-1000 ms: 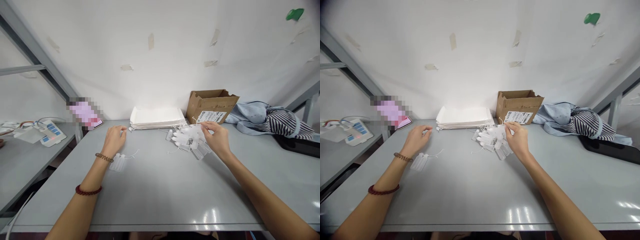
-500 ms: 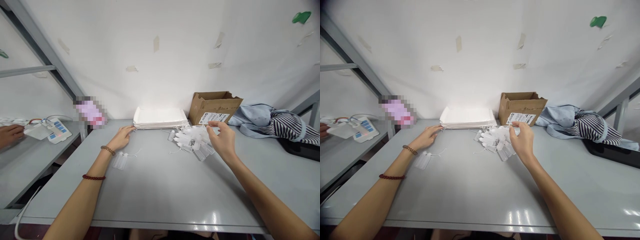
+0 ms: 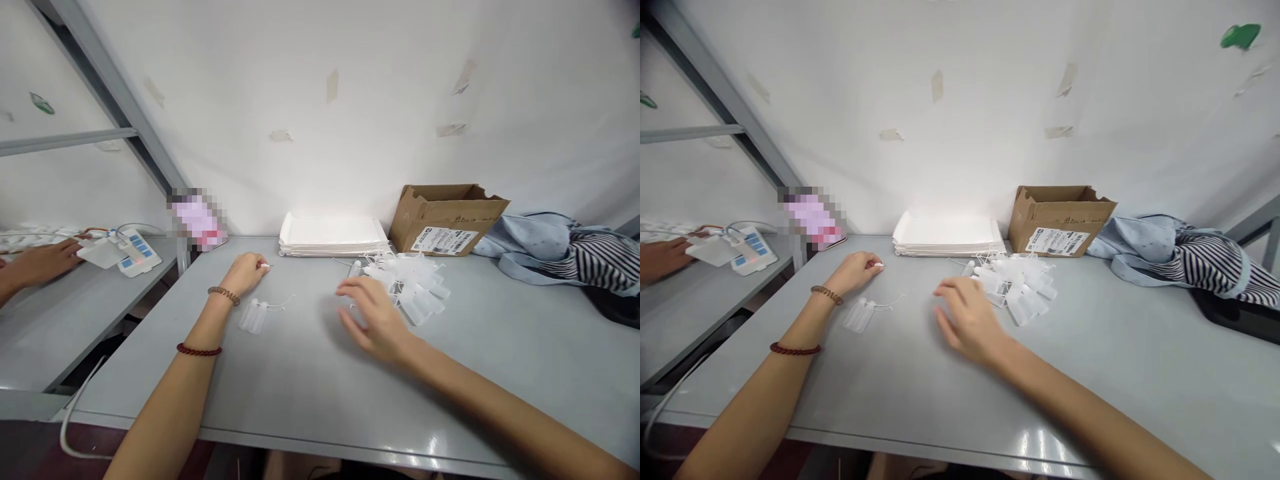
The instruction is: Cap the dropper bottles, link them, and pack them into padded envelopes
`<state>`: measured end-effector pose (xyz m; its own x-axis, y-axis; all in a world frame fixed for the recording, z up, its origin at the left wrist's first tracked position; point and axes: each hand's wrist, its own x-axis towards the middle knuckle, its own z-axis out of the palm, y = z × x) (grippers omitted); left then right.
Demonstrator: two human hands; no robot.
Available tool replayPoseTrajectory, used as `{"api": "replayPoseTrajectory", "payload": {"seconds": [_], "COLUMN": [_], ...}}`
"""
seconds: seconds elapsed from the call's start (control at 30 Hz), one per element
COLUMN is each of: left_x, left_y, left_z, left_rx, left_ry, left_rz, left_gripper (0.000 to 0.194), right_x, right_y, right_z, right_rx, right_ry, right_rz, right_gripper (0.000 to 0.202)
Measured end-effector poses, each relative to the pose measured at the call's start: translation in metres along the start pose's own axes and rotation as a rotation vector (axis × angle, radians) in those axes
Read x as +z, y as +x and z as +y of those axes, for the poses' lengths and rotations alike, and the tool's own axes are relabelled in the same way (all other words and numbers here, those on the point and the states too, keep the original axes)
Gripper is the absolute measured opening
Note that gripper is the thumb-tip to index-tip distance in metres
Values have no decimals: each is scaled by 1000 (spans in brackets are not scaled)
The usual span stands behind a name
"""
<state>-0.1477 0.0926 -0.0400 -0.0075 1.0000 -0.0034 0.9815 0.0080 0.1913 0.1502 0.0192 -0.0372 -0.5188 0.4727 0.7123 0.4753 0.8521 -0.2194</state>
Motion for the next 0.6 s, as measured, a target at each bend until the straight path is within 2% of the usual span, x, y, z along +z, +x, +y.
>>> {"api": "replayPoseTrajectory", "payload": {"seconds": [0.1,0.17,0.33,0.47,0.6], "left_x": [-1,-1,-1,-1,-1], "left_y": [0,1,1,1,2], "left_z": [0,0,1,1,0], "left_rx": [-34,-43,-52,-66,-85], "left_ry": [-1,-2,-9,-30,-53], "left_rz": [-25,-38,-48,-52,-61], "left_gripper": [28,27,29,29,29], "right_x": [31,54,96,107,109], "right_y": [22,37,62,64,60], "right_z": [-23,-34,-49,-52,-54], "right_rx": [125,187,329,359,374], "right_ry": [119,167,171,180,192], "right_rz": [-321,-438,-476,-567,-573], "right_gripper": [30,47,68,75,73]}}
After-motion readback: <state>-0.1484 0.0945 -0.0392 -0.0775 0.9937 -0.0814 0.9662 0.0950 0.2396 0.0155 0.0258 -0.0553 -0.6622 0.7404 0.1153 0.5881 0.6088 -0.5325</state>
